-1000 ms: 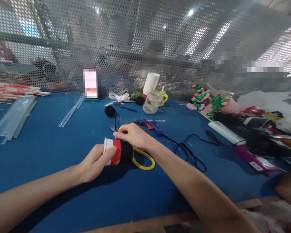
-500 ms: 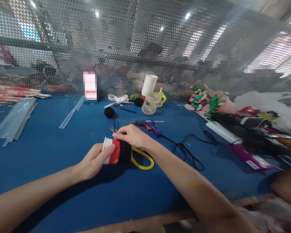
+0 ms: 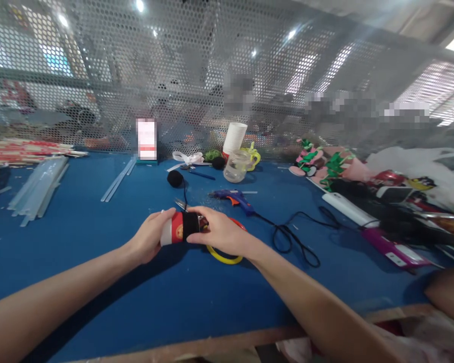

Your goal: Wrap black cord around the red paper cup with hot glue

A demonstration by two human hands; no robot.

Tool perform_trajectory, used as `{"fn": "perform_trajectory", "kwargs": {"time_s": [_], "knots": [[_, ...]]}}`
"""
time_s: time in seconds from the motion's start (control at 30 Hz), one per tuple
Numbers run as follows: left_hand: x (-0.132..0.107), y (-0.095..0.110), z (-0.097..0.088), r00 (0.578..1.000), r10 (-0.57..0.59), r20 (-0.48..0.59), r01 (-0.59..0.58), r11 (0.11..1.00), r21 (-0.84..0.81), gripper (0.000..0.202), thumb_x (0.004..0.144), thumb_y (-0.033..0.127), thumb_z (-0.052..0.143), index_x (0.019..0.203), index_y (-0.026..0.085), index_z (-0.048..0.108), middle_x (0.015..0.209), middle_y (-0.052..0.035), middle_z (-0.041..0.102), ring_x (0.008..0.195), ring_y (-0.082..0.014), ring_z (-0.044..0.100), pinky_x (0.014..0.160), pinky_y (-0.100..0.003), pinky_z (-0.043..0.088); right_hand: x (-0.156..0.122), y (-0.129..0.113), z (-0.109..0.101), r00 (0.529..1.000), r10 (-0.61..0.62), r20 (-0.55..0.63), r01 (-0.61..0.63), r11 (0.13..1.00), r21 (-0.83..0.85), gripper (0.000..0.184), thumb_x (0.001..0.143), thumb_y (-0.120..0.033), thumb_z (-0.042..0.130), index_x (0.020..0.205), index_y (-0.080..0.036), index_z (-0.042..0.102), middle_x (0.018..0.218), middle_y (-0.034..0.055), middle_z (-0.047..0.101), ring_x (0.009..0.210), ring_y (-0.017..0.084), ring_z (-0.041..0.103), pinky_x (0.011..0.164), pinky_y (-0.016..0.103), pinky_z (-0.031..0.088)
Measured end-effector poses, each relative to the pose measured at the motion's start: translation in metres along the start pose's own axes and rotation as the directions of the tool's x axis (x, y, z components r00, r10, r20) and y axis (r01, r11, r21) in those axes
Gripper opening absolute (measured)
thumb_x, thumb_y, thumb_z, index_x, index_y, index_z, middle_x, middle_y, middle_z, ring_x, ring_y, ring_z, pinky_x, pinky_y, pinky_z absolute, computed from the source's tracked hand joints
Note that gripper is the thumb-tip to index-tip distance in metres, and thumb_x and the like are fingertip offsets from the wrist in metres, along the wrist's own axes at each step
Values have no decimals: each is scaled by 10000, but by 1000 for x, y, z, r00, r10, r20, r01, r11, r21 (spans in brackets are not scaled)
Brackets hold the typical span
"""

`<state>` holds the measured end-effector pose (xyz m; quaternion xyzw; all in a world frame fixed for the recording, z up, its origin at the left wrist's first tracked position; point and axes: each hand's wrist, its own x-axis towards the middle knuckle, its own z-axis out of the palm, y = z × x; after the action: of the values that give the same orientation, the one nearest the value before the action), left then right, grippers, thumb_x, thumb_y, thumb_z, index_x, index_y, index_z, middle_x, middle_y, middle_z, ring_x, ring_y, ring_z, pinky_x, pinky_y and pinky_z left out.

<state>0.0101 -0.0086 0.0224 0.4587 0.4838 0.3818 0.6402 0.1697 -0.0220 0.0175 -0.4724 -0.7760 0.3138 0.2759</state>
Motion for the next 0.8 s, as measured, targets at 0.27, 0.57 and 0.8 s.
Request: {"fn": "perform_trajectory", "kwargs": {"time_s": [0.27,0.57,0.8], "knots": [[2,4,-5,991,-37,130,57,987,-150,241,699,340,503,680,106,556,551,0,567,484,-91,500,472,-194,374,-6,0,4,968,-192,-164,158,966,-203,510,615,-285,629,1064,-180,410,1026,72,478,937,178,465,799,323,390],[6,5,-13,963,-230,142,252,954,-162,180,694,291,516,632,122,519,497,11,535,428,-91,487,450,-210,394,-9,0,15,921,-369,-122,315,893,-323,510,631,-332,608,1061,-164,390,1047,122,442,999,225,411,845,386,354],[-1,-2,-10,970,-134,202,151,986,-74,244,679,339,542,589,113,526,462,27,526,409,-70,464,426,-180,334,7,-3,-5,935,-152,-321,93,977,-194,287,821,-345,314,733,-160,515,818,65,547,775,136,518,701,262,399]]}}
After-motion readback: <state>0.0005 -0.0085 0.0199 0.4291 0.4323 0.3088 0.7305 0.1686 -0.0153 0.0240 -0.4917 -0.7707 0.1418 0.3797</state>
